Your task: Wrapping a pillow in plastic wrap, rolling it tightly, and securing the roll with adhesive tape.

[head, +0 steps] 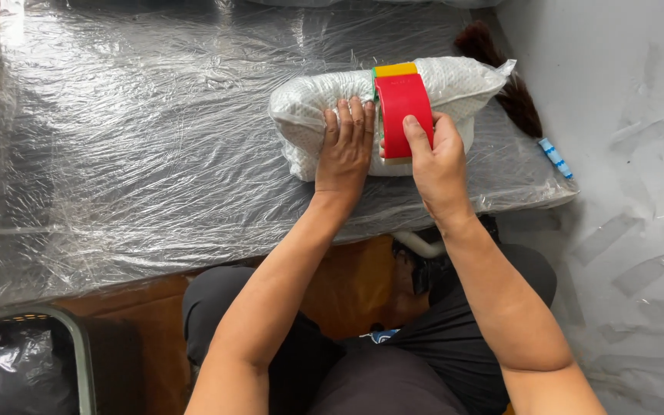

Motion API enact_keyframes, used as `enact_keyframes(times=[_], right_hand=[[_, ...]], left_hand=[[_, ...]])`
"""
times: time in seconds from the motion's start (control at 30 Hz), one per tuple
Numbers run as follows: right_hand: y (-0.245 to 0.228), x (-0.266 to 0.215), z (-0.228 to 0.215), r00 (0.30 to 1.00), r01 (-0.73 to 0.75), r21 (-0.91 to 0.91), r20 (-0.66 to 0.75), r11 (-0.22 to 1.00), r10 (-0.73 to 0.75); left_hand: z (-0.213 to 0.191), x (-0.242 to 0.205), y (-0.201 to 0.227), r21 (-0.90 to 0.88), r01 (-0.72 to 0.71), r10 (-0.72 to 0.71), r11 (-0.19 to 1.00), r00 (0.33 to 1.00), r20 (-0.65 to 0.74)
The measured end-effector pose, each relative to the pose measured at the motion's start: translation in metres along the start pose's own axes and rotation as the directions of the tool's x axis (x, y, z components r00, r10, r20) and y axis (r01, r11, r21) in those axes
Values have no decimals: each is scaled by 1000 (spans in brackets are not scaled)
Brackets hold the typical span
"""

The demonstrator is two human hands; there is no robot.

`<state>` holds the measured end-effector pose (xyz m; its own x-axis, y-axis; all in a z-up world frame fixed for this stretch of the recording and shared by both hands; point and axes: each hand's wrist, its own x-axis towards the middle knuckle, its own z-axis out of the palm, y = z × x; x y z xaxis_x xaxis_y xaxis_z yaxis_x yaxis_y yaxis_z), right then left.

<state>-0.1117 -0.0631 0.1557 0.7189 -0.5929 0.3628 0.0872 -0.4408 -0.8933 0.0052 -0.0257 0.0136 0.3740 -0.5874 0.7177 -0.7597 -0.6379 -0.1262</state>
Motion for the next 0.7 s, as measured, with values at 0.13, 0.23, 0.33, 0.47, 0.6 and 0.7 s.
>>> enact_keyframes(times=[0.13,0.23,0.33,0.47,0.6,0.7], right_hand=[[-3,-17,-12,1000,-23,11,-3,1000,23],[0,-31,-26,999,-41,-9,-1,999,41],[7,-45,-38,996,-92,62,21,994,91],[11,-65,-47,994,-111,20,-14,994,111],[8,-83,-58,981,-186,140,-36,973,193],[6,-98,-66,987,-148,25,-56,989,149]], left_hand=[[2,8,-5,-15,-3,3,1000,1000,7],[4,17,-7,-8,8,-8,1000,1000,4],[5,22,-6,-9,-6,6,1000,1000,-16],[4,24,0,-60,-8,15,998,994,104],[1,32,3,-81,-4,21,997,976,218],[-9,41,2,-87,2,28,996,940,340]])
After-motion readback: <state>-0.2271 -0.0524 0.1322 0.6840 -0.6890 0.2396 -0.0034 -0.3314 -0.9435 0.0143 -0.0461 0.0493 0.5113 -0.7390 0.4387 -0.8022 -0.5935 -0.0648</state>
